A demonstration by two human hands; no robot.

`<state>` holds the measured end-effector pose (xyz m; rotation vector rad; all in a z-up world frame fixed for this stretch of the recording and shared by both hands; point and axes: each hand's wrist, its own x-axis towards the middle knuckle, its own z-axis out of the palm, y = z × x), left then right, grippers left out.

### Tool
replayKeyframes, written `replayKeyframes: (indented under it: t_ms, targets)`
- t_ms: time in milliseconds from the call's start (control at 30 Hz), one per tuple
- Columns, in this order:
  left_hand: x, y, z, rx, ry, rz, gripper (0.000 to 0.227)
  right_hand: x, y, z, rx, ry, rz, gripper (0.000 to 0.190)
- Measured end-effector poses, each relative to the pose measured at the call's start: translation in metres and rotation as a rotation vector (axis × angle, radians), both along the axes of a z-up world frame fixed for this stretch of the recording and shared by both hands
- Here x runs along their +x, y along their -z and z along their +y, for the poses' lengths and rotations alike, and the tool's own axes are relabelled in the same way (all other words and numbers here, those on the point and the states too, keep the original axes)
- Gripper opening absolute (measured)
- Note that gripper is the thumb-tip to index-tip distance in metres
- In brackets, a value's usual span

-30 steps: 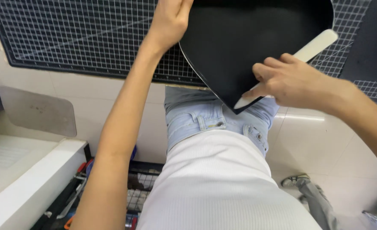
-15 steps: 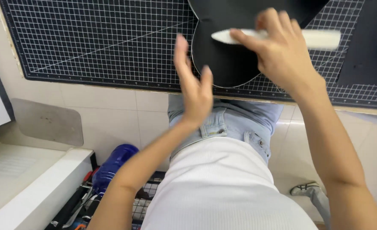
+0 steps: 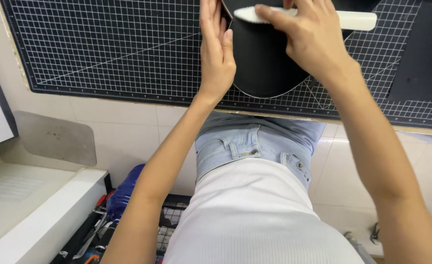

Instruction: Lining the interior of a heart-shaped box with black material using a scraper tool to smooth it out.

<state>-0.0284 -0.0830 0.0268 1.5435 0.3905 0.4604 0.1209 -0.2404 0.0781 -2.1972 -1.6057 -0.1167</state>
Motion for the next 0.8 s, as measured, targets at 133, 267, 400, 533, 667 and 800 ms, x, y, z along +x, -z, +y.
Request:
replayKeyframes:
  t_ms: [133,267,400,533,667,800]
  targets:
    - [0.000,-0.004,0.001,-0.004,0.013,-0.005,0.061,0.005,-0.012,-0.007,-0.224,-0.046,0.061,0.049]
    - [-0.001,0.004,0.000,0.034,0.012,0.006,0.058,0.016,-0.004,-0.003,-0.120,-0.070,0.059,0.055]
    - [-0.002,-0.008,-0.001,0.003,0.038,-0.006,0.062,0.017,-0.008,-0.007,-0.204,-0.131,0.033,0.046]
    - [0.000,-0.006,0.000,0.009,0.031,-0.009,0.060,0.017,0.001,-0.004,-0.107,-0.091,0.006,0.053]
    - [-0.001,-0.009,0.000,0.007,0.037,-0.009,0.059,0.012,-0.001,-0.003,-0.155,-0.099,0.013,0.057]
    - [0.000,-0.008,0.001,0.005,0.043,0.000,0.059,0.018,0.004,0.001,-0.049,-0.112,0.037,0.048]
